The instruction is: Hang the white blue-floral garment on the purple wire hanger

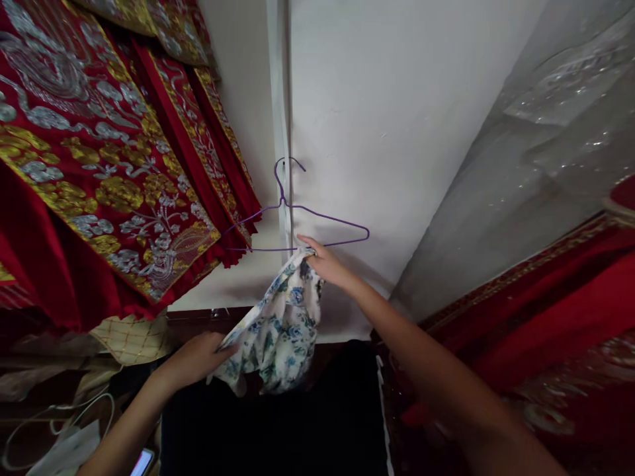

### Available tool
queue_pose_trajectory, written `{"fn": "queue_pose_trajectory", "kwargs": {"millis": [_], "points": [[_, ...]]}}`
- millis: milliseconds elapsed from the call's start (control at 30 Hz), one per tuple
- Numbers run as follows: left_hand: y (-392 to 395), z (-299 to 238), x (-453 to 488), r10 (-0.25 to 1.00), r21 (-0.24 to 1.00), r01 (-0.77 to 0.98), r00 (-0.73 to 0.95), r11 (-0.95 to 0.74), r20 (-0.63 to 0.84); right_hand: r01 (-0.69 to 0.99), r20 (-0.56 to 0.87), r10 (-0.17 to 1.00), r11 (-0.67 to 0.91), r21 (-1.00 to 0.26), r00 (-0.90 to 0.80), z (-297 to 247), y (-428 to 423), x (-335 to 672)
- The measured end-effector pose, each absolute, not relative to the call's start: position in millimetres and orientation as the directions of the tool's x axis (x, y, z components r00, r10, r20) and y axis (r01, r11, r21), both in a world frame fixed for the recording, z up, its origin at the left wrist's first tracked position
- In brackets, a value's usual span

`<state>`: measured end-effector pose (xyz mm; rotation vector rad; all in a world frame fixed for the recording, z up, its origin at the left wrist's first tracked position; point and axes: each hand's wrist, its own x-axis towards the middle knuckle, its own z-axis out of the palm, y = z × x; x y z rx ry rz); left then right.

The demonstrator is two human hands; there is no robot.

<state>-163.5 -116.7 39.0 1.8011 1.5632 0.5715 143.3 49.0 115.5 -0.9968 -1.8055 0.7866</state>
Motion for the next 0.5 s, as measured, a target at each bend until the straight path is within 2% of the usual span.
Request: {"fn": "queue_pose_trajectory", "kwargs": {"millis": [100, 200, 267, 400, 500], "points": [[-108, 44, -176, 0.991, 0.791, 0.597, 0.068, -0.132, 0.114, 0.394, 0.38, 0.883, 0.465, -0.793, -0.277, 106, 62, 159], [-92, 59, -177, 0.951, 0.756, 0.611, -0.015, -0.236, 0.309, 0.523, 0.462, 0.861, 0.499, -0.691, -0.212, 115, 61, 184], [-80, 77, -172, 0.913, 0.716, 0.61, 0.03, -0.338, 0.406, 0.588, 0.495, 0.848, 0.503, -0.633, -0.192, 127, 55, 201], [-57, 116, -145, 0.839, 0.686, 0.497, 0.197, -0.531, 0.507, 0.581, 0.444, 0.861, 0.499, -0.643, -0.249, 138, 36, 214], [-38, 137, -123, 0.827, 0.726, 0.414, 0.143, -0.549, 0.543, 0.524, 0.405, 0.858, 0.514, -0.679, -0.316, 132, 21, 205]]}}
